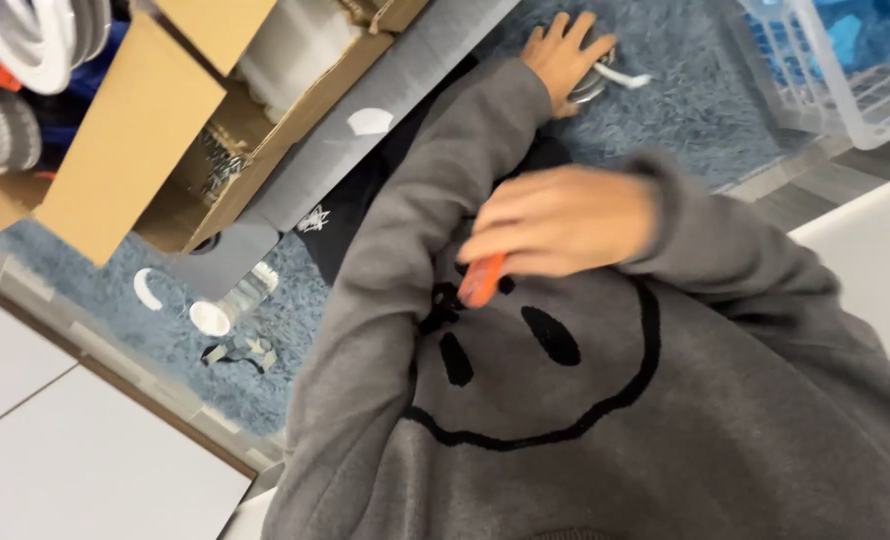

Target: Assembling recessed LED ceiling lights by fitting LED modules into housings and using a screwdriver to secure them.

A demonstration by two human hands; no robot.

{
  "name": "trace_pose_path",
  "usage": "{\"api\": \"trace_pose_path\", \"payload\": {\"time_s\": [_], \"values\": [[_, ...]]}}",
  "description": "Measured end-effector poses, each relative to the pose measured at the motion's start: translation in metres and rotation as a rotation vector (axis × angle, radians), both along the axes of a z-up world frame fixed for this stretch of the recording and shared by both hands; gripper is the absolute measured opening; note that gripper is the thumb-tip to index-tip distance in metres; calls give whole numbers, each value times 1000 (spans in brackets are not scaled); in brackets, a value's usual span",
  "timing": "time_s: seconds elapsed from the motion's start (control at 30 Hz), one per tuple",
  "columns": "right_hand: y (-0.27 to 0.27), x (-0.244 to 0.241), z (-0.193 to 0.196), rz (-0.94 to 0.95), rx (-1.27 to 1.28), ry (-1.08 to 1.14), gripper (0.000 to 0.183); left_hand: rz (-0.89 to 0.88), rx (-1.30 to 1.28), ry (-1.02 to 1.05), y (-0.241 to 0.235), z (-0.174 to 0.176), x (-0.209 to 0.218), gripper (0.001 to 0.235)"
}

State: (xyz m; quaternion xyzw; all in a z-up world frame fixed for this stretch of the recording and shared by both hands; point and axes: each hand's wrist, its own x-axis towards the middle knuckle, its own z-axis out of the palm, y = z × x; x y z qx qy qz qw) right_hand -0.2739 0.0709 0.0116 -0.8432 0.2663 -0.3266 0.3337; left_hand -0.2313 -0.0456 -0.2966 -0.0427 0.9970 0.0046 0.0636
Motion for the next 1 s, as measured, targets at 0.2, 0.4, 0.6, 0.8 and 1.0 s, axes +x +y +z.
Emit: {"api": "trace_pose_path", "payload": {"time_s": [0.2,0.4,0.6,0.8,1.0], "values": [[33,-83,50,-195,62,-295,50,366,1169,302,-17,83,51,67],[108,-133,-44,-601,191,-467,52,605,2025,469,0,140,147,57],[50,-48,-41,-1247,-81,-599,94,393,2246,940,18,251,211,83],[-11,2,-9,-993,-550,-857,56,544,2131,1348,36,260,236,79],[-23,11,5,-648,-502,-746,33,407,2094,1361,36,277,237,76]]}}
